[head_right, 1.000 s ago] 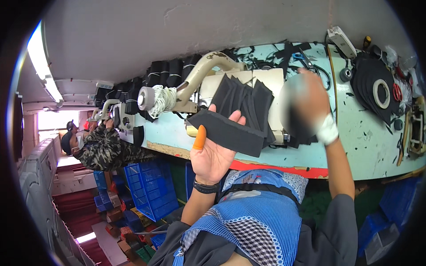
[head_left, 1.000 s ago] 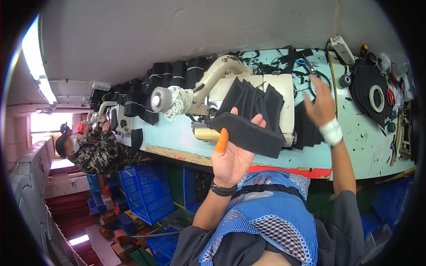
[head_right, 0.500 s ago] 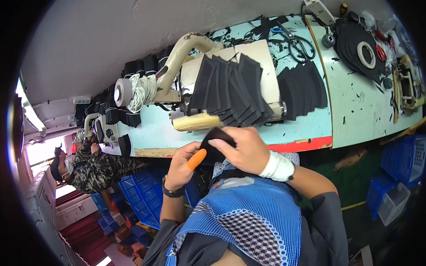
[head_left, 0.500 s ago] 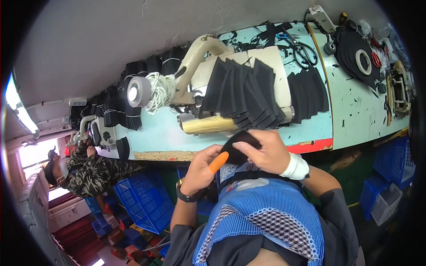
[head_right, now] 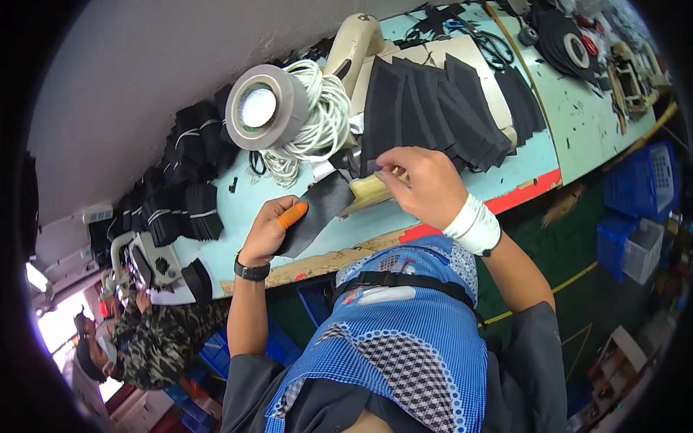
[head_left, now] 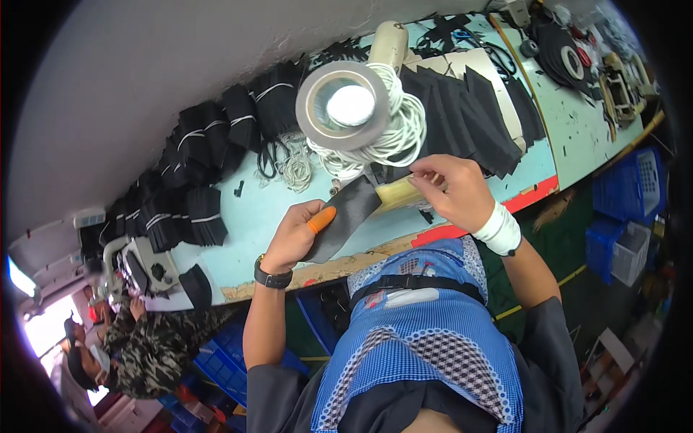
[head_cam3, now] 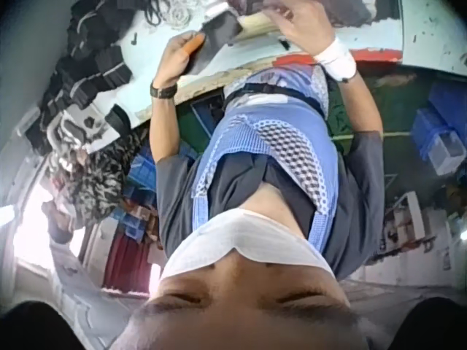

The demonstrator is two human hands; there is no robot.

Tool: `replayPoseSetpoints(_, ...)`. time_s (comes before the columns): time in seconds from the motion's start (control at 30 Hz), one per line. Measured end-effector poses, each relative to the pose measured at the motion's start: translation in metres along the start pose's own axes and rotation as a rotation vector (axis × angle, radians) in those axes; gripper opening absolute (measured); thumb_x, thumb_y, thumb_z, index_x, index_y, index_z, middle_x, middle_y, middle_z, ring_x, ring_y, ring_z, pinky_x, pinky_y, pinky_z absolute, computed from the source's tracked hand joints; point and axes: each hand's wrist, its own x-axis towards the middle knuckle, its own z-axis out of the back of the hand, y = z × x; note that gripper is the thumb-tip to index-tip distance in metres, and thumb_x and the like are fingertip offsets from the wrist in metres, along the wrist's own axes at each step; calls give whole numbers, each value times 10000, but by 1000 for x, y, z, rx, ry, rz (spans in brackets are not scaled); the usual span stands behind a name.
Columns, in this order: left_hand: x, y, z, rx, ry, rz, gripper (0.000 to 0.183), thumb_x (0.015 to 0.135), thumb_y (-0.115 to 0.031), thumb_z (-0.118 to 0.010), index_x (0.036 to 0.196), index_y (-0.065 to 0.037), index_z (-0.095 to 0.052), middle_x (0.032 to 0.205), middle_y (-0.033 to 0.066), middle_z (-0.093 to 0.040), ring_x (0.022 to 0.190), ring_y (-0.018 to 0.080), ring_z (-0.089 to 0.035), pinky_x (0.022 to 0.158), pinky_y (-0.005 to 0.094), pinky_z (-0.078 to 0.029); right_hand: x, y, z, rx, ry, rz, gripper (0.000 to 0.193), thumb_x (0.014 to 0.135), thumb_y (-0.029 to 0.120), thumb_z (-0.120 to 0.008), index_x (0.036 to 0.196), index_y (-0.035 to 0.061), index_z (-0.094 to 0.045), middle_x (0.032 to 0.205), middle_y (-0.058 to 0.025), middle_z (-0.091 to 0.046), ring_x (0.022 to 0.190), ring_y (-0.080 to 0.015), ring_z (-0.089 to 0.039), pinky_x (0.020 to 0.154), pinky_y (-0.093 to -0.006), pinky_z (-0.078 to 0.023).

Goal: The person trims the edges of shoe parts using a skiving machine, cuts a piece with scissors, stacks the shoe parts together, and secures the bundle with a band.

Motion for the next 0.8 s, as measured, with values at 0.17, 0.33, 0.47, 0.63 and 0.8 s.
replayPoseSetpoints(0.17,17,-4,12,37,85,-29,282,977,-251,-576,797,-36,-611,669,-72,-521,589,5,-404,506,206,-320,13,-4,-21,-347,-35,175,312,771,125,-715,1056,19,-645,903,-141,-648,924,-311,-600,793,-401,-505)
replayPoseSetpoints(0.33,35,-12,7,163,147,-17,258,969,-257,-591,867,-26,-638,657,-44,-556,549,8,-439,473,211,-334,17,-3,-23,-515,62,265,381,701,182,-764,996,15,-590,952,-107,-580,967,-291,-526,798,-390,-428)
replayPoseSetpoints(0.47,53,-25,-25,189,115,-103,220,954,-236,-606,1063,-44,-605,585,-25,-522,414,48,-417,374,236,-322,6,-1,-17,-541,46,171,372,719,152,-753,1029,14,-601,904,-108,-598,905,-295,-557,772,-402,-438)
replayPoseSetpoints(0.63,34,-16,-20,124,74,89,279,964,-263,-589,945,14,-600,508,-3,-494,379,74,-438,362,231,-334,-50,28,20,-374,-248,-96,222,740,20,-748,941,5,-656,782,-148,-644,692,-327,-647,620,-393,-518)
replayPoseSetpoints(0.8,8,-15,-25,82,176,194,313,975,-295,-580,856,-5,-591,489,3,-508,386,69,-452,385,219,-340,-3,29,39,-919,-604,89,252,777,10,-668,1028,-4,-648,930,-143,-651,838,-284,-627,681,-342,-515)
